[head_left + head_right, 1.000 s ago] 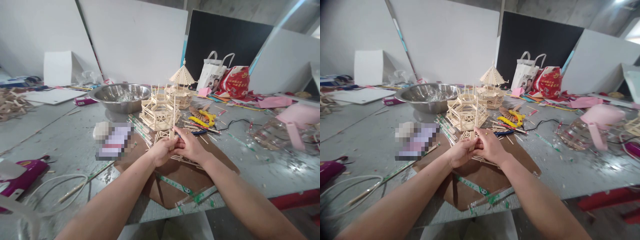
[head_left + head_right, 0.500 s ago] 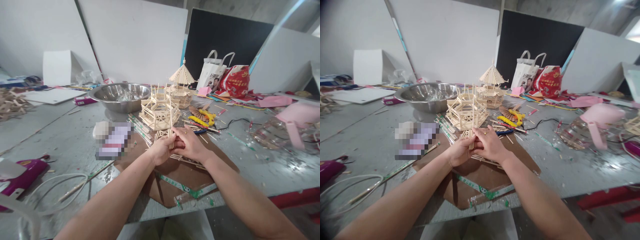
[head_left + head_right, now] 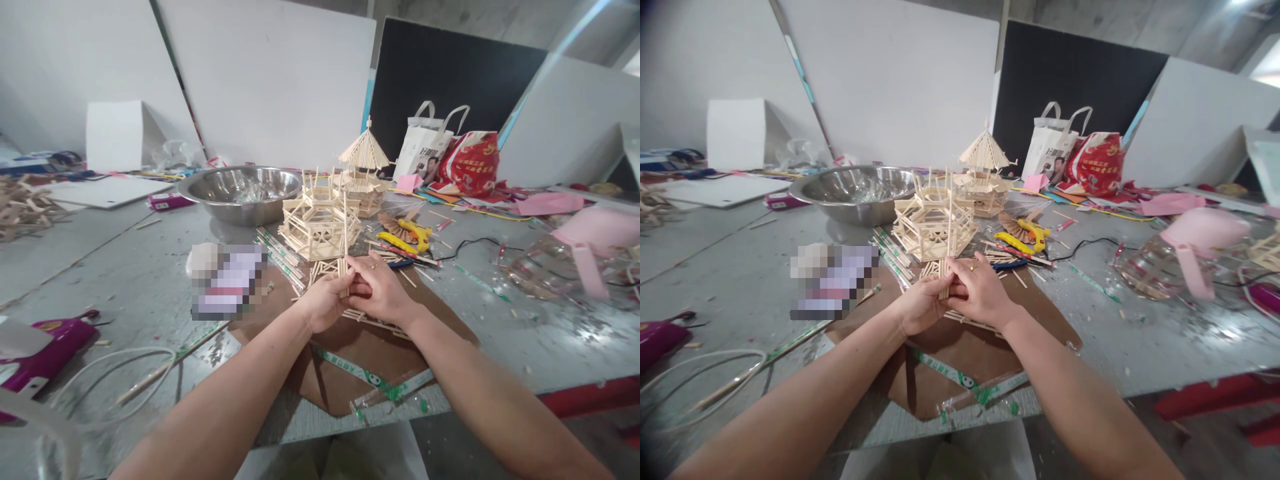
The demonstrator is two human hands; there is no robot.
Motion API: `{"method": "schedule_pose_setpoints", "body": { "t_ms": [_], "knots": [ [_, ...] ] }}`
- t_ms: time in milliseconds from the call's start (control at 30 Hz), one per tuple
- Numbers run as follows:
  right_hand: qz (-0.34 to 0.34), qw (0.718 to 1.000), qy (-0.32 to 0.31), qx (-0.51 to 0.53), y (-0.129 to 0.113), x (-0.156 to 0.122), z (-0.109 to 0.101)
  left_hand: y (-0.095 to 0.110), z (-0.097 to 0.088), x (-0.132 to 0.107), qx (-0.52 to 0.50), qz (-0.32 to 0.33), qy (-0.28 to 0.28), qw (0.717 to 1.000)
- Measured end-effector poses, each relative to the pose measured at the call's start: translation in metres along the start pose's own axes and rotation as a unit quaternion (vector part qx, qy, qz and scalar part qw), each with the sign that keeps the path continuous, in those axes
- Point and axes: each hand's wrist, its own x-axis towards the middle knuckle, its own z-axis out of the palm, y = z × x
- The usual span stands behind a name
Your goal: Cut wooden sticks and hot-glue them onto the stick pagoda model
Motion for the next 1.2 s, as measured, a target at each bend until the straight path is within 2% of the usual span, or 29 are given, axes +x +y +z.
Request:
{"method": "schedule_pose_setpoints", "body": {
  "t_ms": [233, 300, 367, 433, 500, 567, 633, 700, 833, 933, 1033, 1133, 1200],
  "knots": [
    [0.023, 0.999, -0.028, 0.040, 0.0036, 0.0005, -0.0010, 0.0018, 0.0008, -0.0008, 0.034, 0.001, 0.016, 0.999],
    [0.039, 0.994, -0.041, 0.093, 0.0040, -0.0002, -0.0013, 0.0031, 0.0004, -0.0011, 0.053, -0.003, 0.024, 0.998],
    [0.084, 0.978, -0.037, 0.187, 0.0030, -0.0007, -0.0013, 0.0040, -0.0006, -0.0013, 0.069, 0.003, 0.022, 0.997],
    [0.156, 0.934, -0.029, 0.320, 0.0009, -0.0004, -0.0013, 0.0041, -0.0018, -0.0017, 0.093, 0.006, 0.000, 0.996],
    [0.214, 0.861, -0.055, 0.458, -0.0012, 0.0010, -0.0016, 0.0036, -0.0031, -0.0022, 0.123, -0.006, -0.031, 0.992],
    [0.250, 0.797, -0.081, 0.543, -0.0022, 0.0026, -0.0021, 0.0027, -0.0042, -0.0029, 0.149, -0.024, -0.048, 0.987],
    [0.276, 0.773, -0.069, 0.567, -0.0017, 0.0036, -0.0021, 0.0018, -0.0049, -0.0035, 0.162, -0.041, -0.057, 0.984],
    [0.297, 0.772, -0.038, 0.561, -0.0003, 0.0036, -0.0014, 0.0013, -0.0050, -0.0040, 0.166, -0.061, -0.076, 0.981],
    [0.317, 0.766, -0.021, 0.558, 0.0018, 0.0026, 0.0010, 0.0011, -0.0038, -0.0044, 0.172, -0.076, -0.100, 0.977],
    [0.329, 0.764, 0.017, 0.555, 0.0028, 0.0039, 0.0021, 0.0013, -0.0016, -0.0041, 0.171, -0.048, -0.078, 0.981],
    [0.346, 0.764, 0.066, 0.541, 0.0044, 0.0060, 0.0021, 0.0013, -0.0001, -0.0026, 0.181, 0.004, -0.028, 0.983],
    [0.358, 0.769, 0.076, 0.524, 0.0056, 0.0066, 0.0020, 0.0008, -0.0002, -0.0008, 0.252, 0.044, 0.009, 0.967],
    [0.348, 0.784, 0.069, 0.509, 0.0053, 0.0063, 0.0029, 0.0004, -0.0005, -0.0003, 0.301, 0.045, 0.012, 0.952]
  ]
}}
